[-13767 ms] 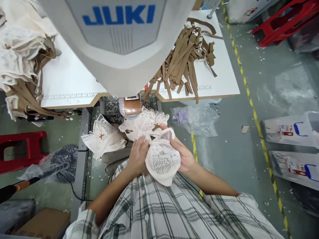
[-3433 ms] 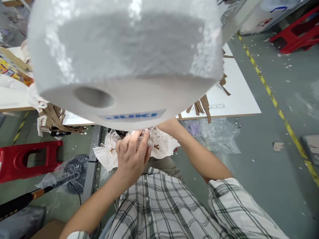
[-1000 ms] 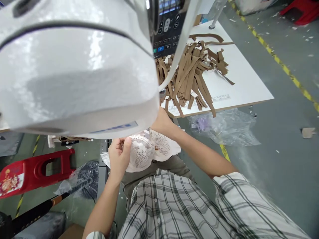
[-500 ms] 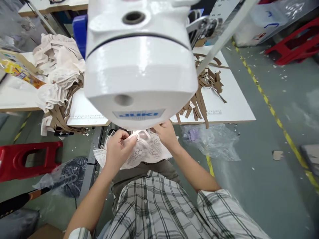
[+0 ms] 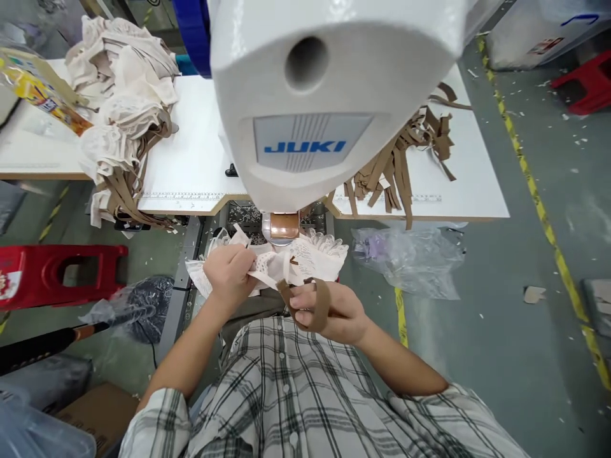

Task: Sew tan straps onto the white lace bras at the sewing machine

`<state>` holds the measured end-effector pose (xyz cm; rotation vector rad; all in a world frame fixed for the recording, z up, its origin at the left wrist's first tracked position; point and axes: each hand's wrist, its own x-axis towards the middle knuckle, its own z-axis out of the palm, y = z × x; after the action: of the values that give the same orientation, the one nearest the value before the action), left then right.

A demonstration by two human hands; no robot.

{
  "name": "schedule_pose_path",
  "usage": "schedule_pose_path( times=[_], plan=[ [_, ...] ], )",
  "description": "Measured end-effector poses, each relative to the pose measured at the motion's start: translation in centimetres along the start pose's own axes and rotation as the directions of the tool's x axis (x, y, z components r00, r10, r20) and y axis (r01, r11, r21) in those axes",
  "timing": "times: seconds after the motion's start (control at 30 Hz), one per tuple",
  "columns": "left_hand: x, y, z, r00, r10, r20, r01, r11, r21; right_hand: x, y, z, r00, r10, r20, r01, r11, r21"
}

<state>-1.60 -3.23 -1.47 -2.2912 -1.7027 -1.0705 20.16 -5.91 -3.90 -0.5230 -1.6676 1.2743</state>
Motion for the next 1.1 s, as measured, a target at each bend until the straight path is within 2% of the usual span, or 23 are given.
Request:
schedule_pose_path(
  times=[0.07, 0.13, 0.2, 0.27, 0.3, 0.33, 0.37, 0.4, 0.43, 0.47, 0.5, 0.53, 0.57, 0.6, 0.63, 0.67, 0.77, 0.9, 1.1],
  plan=[
    [-0.1, 0.0, 0.0, 1.0, -0.008, -0.002, 0.008, 1.0, -0.01, 0.6, -0.6, 0.0, 0.99, -0.142, 0.018, 0.143, 0.99, -0.02],
    [0.0, 0.0, 0.0, 0.999, -0.032, -0.002, 0.032, 0.999, -0.02, 0.9, -1.0, 0.0, 0.973, -0.227, 0.047, 0.23, 0.972, -0.056],
    [0.2, 0.3, -0.4, 0.993, -0.098, 0.059, 0.102, 0.993, -0.067, 1.0, -1.1, -0.3, 0.974, -0.219, 0.053, 0.224, 0.97, -0.1],
    [0.4, 0.9, -1.0, 0.971, -0.135, 0.198, 0.165, 0.976, -0.142, 0.8, -0.4, -1.2, 0.987, -0.157, 0.035, 0.16, 0.974, -0.162],
    [0.4, 1.4, -1.4, 0.939, -0.138, 0.315, 0.21, 0.955, -0.208, 0.5, 0.2, -1.9, 0.995, -0.098, -0.03, 0.09, 0.974, -0.21],
    [0.3, 1.9, -1.8, 0.884, -0.129, 0.45, 0.281, 0.915, -0.291, 0.2, 1.1, -2.8, 0.99, -0.022, -0.139, -0.014, 0.967, -0.254],
    [0.1, 2.4, -2.1, 0.807, -0.112, 0.579, 0.383, 0.846, -0.37, -0.3, 2.1, -3.8, 0.964, 0.061, -0.259, -0.137, 0.949, -0.285],
    [-0.3, 2.9, -2.3, 0.72, -0.098, 0.687, 0.51, 0.746, -0.429, -0.9, 3.2, -4.8, 0.917, 0.159, -0.366, -0.274, 0.917, -0.29],
    [-0.7, 3.3, -2.4, 0.634, -0.092, 0.768, 0.643, 0.615, -0.457, -1.7, 4.3, -5.6, 0.877, 0.266, -0.401, -0.396, 0.872, -0.287],
    [-1.2, 3.8, -2.3, 0.568, -0.097, 0.818, 0.751, 0.469, -0.465, -2.5, 5.4, -6.3, 0.855, 0.383, -0.35, -0.487, 0.825, -0.287],
    [-1.7, 4.1, -2.2, 0.528, -0.117, 0.841, 0.819, 0.333, -0.467, -3.4, 6.3, -6.8, 0.841, 0.498, -0.213, -0.541, 0.79, -0.289],
    [-2.1, 4.4, -1.9, 0.501, -0.139, 0.854, 0.858, 0.209, -0.469, -4.3, 7.2, -7.0, 0.803, 0.596, -0.027, -0.577, 0.763, -0.292],
    [-2.4, 4.6, -1.7, 0.477, -0.155, 0.865, 0.879, 0.104, -0.466, -5.1, 7.9, -6.9, 0.739, 0.658, 0.141, -0.607, 0.743, -0.282],
    [-2.6, 4.7, -1.4, 0.453, -0.157, 0.877, 0.89, 0.021, -0.456, -5.8, 8.4, -6.7, 0.678, 0.689, 0.257, -0.637, 0.725, -0.261],
    [-2.7, 4.7, -1.3, 0.431, -0.151, 0.89, 0.897, -0.036, -0.441, -6.3, 8.8, -6.4, 0.637, 0.703, 0.316, -0.663, 0.709, -0.241],
    [-2.7, 4.6, -1.2, 0.414, -0.14, 0.9, 0.902, -0.067, -0.426, -6.7, 9.1, -6.0, 0.621, 0.712, 0.326, -0.678, 0.698, -0.232],
    [-2.5, 4.2, -1.5, 0.399, -0.107, 0.911, 0.912, -0.056, -0.406, -7.1, 9.8, -5.0, 0.618, 0.736, 0.277, -0.693, 0.676, -0.25],
    [-2.6, 3.6, -2.0, 0.435, -0.072, 0.898, 0.899, -0.029, -0.438, -6.4, 10.2, -4.5, 0.614, 0.736, 0.285, -0.708, 0.673, -0.212],
    [-3.1, 3.5, -1.9, 0.472, -0.084, 0.877, 0.88, -0.011, -0.475, -6.0, 9.5, -5.1, 0.663, 0.736, 0.139, -0.733, 0.676, -0.083]
  ],
)
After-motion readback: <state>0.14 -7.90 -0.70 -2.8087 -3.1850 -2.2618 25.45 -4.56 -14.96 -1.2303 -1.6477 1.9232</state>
